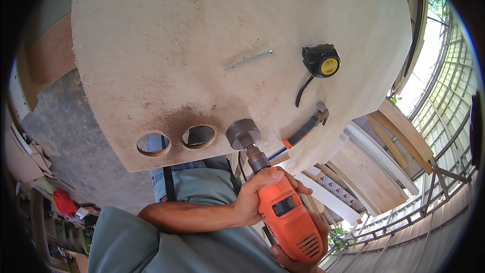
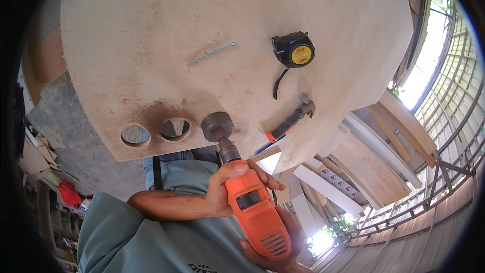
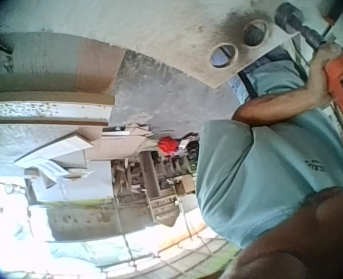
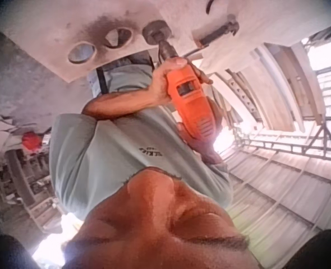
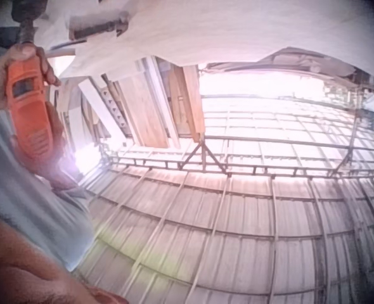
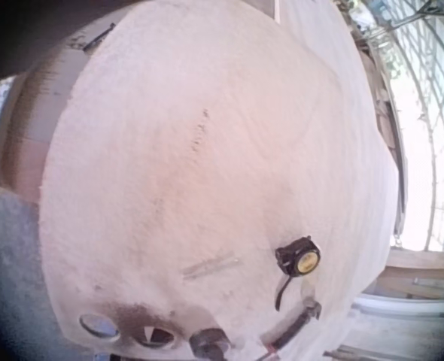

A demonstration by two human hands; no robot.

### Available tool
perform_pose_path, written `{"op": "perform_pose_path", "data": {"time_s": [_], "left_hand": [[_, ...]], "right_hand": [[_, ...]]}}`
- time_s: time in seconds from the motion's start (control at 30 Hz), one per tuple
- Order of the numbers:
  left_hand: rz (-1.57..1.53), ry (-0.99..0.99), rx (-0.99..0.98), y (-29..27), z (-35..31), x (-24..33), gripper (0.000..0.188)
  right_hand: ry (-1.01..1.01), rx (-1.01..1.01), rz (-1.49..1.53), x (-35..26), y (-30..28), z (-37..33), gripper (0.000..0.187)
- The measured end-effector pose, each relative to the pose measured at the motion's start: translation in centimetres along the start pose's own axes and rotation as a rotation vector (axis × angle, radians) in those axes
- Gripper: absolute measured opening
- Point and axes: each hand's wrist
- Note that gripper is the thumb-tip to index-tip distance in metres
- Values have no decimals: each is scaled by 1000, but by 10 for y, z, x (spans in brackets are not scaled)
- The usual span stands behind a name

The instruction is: The person uses a drill with a hole saw attachment to cut circular holes in a plywood sheet, removes the cut-out wood plugs, and uses a hammer to knock out the debris.

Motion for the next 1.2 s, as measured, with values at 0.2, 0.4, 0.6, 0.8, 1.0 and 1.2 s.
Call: {"op": "perform_pose_path", "data": {"time_s": [0.2,0.4,0.6,0.8,1.0,1.2], "left_hand": [[16,17,20,-2,2,-2,44],[20,5,27,0,2,-2,43],[32,18,33,-5,3,-5,40],[34,41,-10,-10,5,-9,39],[38,59,-46,-13,6,-11,37],[32,63,-76,-18,8,-13,39]], "right_hand": [[-68,47,-3,3,3,5,91],[-92,74,-2,6,6,3,90],[-108,80,-84,8,6,-1,90],[-131,104,-35,15,9,-3,89],[-166,100,-86,17,7,-2,89],[-149,112,-43,21,8,-2,89]]}}
Point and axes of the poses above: each hand's wrist, its own z-axis towards the middle knuckle, its own y-axis out of the palm, x = y × z, and after that the axes turned 4 degrees about x, right-handed
